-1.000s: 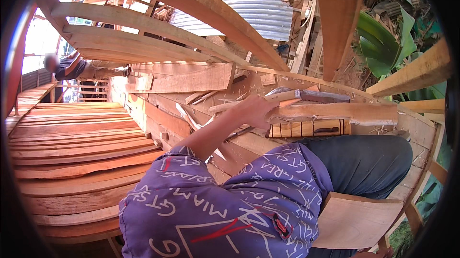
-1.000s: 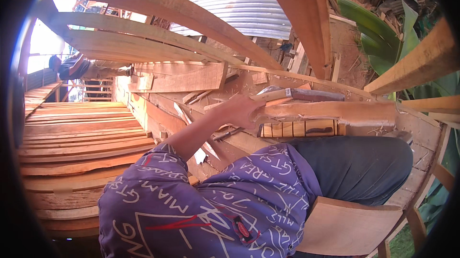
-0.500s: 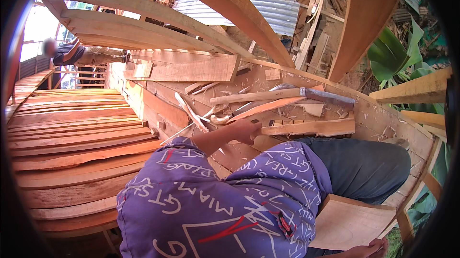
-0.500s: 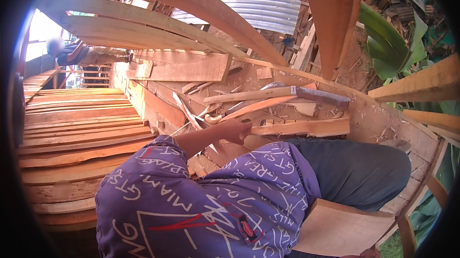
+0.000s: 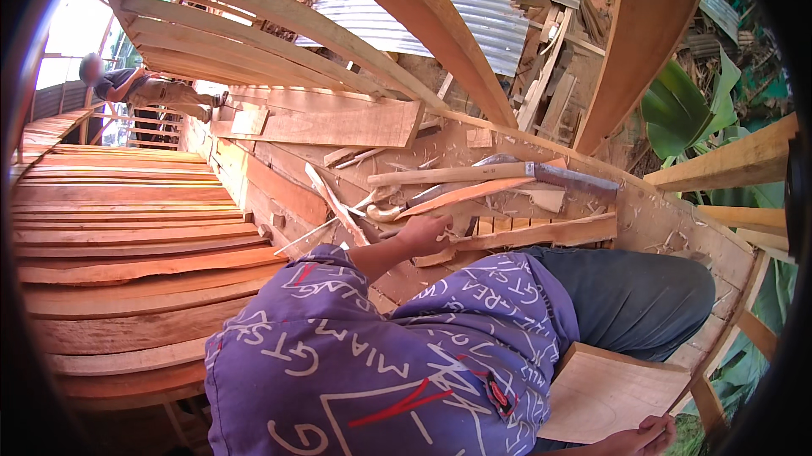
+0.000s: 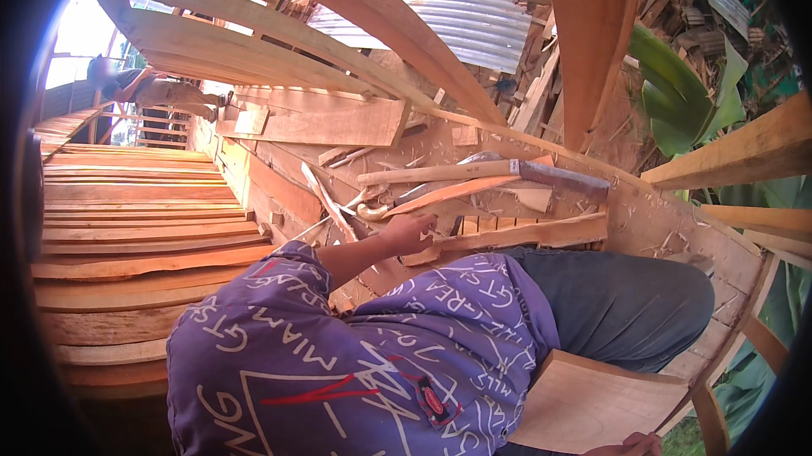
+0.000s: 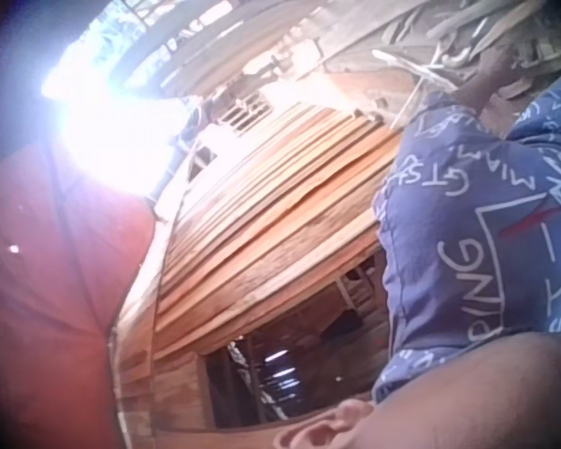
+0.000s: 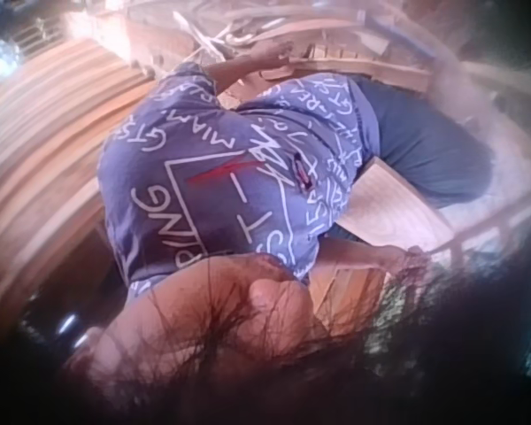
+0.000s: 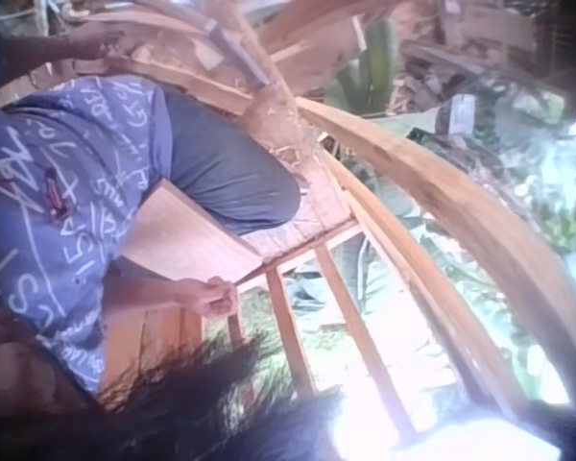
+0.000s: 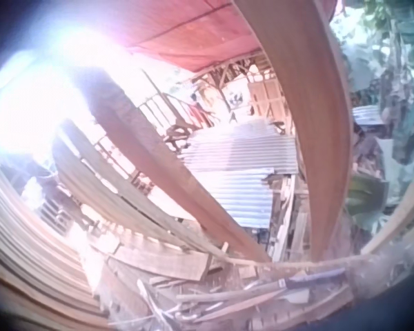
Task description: The person sits on a wooden platform and uses a hand saw to cut a small wooden stick. They then switch to a knife to shave and smooth the stick, holding it against their leg for stability. The person continues to refine the stick's shape with the knife.
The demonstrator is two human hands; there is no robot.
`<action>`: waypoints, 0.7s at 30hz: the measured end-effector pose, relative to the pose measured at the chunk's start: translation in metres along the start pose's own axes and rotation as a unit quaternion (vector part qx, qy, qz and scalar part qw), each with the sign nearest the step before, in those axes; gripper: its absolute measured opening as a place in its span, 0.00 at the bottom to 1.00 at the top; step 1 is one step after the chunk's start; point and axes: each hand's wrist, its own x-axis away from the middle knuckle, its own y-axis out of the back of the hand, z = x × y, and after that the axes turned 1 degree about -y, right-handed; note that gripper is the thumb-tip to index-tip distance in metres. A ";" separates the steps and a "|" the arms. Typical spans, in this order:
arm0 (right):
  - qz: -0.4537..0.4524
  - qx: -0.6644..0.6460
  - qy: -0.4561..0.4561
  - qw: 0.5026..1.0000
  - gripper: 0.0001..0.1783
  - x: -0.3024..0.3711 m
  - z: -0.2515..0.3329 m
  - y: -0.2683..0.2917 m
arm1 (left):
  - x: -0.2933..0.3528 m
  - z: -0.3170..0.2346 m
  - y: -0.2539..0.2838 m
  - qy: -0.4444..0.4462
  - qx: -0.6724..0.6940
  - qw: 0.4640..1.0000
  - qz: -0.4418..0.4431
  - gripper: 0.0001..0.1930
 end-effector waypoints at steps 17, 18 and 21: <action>0.035 -0.163 -0.004 0.986 0.08 0.008 -0.002 -0.003 | 0.023 0.109 0.020 0.164 -0.163 0.972 -0.044 0.10; 0.034 -0.157 -0.005 0.987 0.08 0.008 -0.002 -0.003 | 0.026 0.112 0.026 0.149 -0.153 0.976 -0.041 0.10; 0.036 -0.153 -0.014 0.988 0.07 0.008 0.000 -0.004 | 0.031 0.114 0.039 0.134 -0.147 0.978 -0.064 0.10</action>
